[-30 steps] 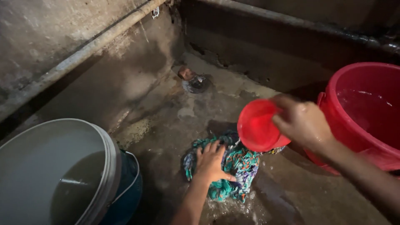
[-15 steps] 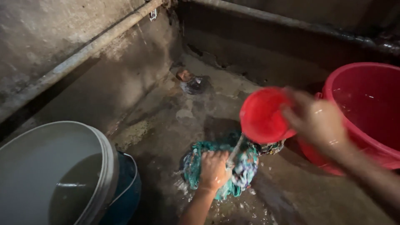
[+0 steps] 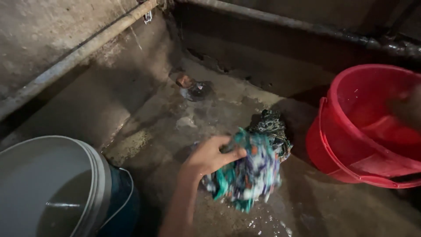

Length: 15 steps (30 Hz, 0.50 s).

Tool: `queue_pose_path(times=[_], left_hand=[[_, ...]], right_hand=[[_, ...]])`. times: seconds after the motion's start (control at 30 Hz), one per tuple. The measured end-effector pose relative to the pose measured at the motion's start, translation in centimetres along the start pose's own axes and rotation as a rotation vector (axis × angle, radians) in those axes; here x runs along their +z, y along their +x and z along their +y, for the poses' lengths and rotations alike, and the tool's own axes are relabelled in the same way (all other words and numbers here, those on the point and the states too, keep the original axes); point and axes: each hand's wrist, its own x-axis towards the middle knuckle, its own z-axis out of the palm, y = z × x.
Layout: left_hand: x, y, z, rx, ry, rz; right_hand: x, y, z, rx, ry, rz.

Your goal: Washing clothes by hand using water and buckets in a wash area.

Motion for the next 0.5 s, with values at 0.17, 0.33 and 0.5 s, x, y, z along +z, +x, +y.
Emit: queue_pose_path(times=[0.17,0.33,0.5], left_hand=[[2.1,-0.3,-3.8,-0.629,0.345,-0.368],[7.7,-0.6,-6.6,-0.338,0.517,-0.126],[11.9,-1.4,-7.6,-0.373,0.657,-0.259]], right_hand=[[8.1,-3.8,-3.4,0.146,-0.005,-0.186],[10.7,-9.1,-11.8,0.204,0.062,-0.318],[13.0,-3.0,-4.1,-0.104,-0.025,-0.365]])
